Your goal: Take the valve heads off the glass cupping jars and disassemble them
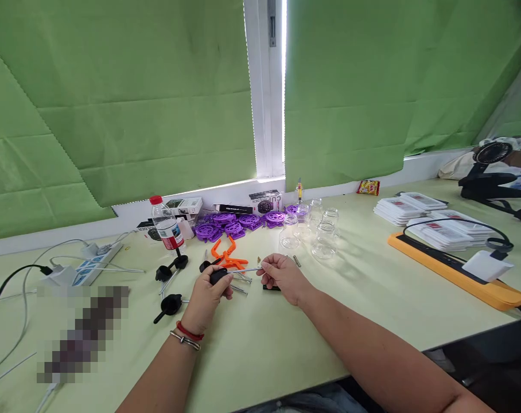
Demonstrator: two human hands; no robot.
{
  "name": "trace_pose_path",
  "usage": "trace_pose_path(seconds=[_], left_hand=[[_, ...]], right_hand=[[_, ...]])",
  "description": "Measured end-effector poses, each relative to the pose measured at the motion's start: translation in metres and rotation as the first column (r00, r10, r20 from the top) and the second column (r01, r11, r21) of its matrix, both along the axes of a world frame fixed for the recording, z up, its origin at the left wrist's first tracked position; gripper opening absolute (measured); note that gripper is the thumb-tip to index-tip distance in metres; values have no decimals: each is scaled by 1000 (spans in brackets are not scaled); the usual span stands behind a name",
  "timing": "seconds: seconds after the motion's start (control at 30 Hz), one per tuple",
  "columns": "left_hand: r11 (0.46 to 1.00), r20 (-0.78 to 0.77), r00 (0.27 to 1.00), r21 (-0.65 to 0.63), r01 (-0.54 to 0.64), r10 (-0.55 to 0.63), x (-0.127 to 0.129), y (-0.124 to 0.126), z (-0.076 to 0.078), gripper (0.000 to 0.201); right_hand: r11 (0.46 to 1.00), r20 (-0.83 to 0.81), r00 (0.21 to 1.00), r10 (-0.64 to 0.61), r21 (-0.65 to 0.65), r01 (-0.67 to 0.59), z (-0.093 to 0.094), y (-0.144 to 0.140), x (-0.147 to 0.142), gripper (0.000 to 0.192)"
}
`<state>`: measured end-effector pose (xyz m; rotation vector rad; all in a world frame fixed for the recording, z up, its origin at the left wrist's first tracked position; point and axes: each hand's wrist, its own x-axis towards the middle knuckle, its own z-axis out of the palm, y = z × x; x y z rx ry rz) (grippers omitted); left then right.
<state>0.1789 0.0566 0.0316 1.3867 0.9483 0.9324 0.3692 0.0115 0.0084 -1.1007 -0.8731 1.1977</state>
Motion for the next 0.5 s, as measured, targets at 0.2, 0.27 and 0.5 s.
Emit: trace_pose_path(seconds=[0.2,0.27,0.5], left_hand=[[991,166,985,-133,-22,44,5,0,-3,36],[989,180,983,-146,-8,35,8,-1,-3,37],[990,174,985,-138,15,10,9,-2,-4,39]], right_hand=[[1000,-109,994,-28,1,28,-5,6,9,30],[1000,-125,992,-26,-3,26,-5,6,10,31],[1000,-88,996,-28,-9,27,-6,7,13,31]])
